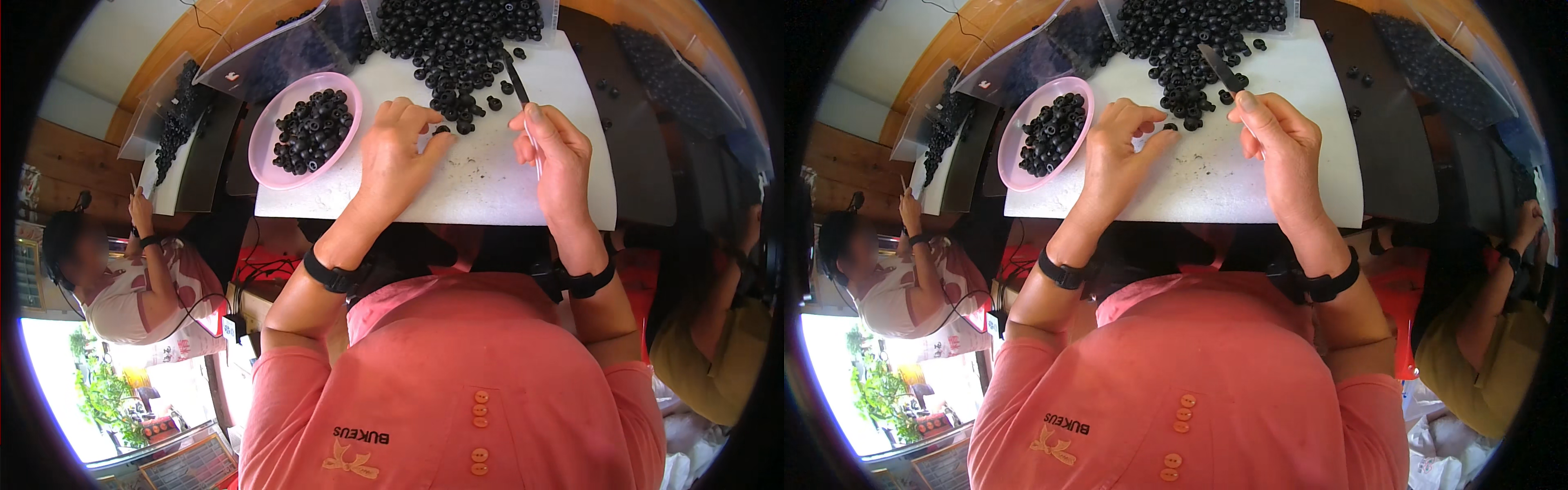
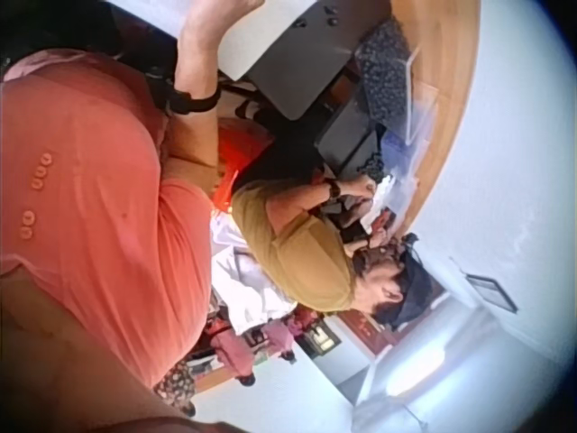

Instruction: Using a small knife to trim or process small black rubber parts on a cutting board.

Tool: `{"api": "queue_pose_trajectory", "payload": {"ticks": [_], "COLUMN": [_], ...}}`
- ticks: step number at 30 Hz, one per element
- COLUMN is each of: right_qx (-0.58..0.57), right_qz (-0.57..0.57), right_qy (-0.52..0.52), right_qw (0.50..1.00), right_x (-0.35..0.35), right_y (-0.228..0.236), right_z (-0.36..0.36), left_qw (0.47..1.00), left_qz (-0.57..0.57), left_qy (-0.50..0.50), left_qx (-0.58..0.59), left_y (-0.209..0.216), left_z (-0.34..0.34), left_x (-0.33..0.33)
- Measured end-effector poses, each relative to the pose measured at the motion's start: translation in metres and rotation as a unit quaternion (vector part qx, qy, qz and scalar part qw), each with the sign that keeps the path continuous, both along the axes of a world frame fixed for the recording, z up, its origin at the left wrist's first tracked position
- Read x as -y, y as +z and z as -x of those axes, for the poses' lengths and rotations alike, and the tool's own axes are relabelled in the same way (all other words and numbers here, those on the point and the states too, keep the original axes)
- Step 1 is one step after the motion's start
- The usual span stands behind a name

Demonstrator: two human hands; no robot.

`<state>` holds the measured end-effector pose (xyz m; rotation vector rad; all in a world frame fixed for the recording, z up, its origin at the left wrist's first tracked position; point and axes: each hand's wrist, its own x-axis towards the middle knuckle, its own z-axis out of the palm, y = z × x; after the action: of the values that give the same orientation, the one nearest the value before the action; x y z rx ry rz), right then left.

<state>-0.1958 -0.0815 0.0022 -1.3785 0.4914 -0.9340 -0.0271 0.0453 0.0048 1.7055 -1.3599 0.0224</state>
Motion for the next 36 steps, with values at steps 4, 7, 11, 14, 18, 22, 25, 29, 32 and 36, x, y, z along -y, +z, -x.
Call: {"api": "queue_pose_trajectory", "payload": {"ticks": [4, 7, 11, 14, 18, 22, 25, 29, 32, 36], "right_qx": [0.010, 0.008, 0.001, 0.031, -0.034, -0.086, -0.104, -0.102, -0.101, -0.138], "right_qz": [0.008, 0.017, 0.026, 0.011, 0.147, 0.337, 0.344, 0.373, 0.373, 0.330], "right_qy": [-0.002, -0.002, -0.005, -0.004, -0.049, -0.118, -0.114, -0.125, -0.125, -0.104], "right_qw": [1.000, 1.000, 1.000, 0.999, 0.987, 0.930, 0.926, 0.914, 0.914, 0.928], "right_x": [-0.002, -0.002, -0.005, -0.008, -0.015, -0.020, -0.023, -0.023, -0.023, -0.020], "right_y": [0.000, -0.003, -0.002, -0.001, -0.008, -0.015, -0.010, -0.010, -0.011, -0.009], "right_z": [0.001, 0.001, -0.001, -0.003, -0.007, -0.014, -0.015, -0.016, -0.016, -0.014], "left_qw": [0.995, 0.989, 0.970, 0.965, 0.998, 0.945, 0.898, 0.849, 0.863, 0.827], "left_qz": [-0.026, -0.032, -0.028, -0.038, -0.020, -0.026, -0.016, 0.011, -0.002, 0.035], "left_qy": [0.031, 0.037, 0.019, 0.030, -0.025, -0.081, -0.103, -0.136, -0.128, -0.140], "left_qx": [0.096, 0.138, 0.240, 0.257, 0.046, -0.317, -0.428, -0.511, -0.489, -0.544], "left_y": [-0.010, -0.011, -0.005, -0.008, -0.008, 0.001, -0.002, -0.005, -0.006, -0.008], "left_z": [-0.005, -0.007, -0.006, -0.012, -0.009, 0.003, 0.006, 0.009, 0.012, 0.014], "left_x": [0.011, 0.010, 0.009, 0.013, 0.006, -0.008, -0.015, -0.014, -0.014, -0.013]}}
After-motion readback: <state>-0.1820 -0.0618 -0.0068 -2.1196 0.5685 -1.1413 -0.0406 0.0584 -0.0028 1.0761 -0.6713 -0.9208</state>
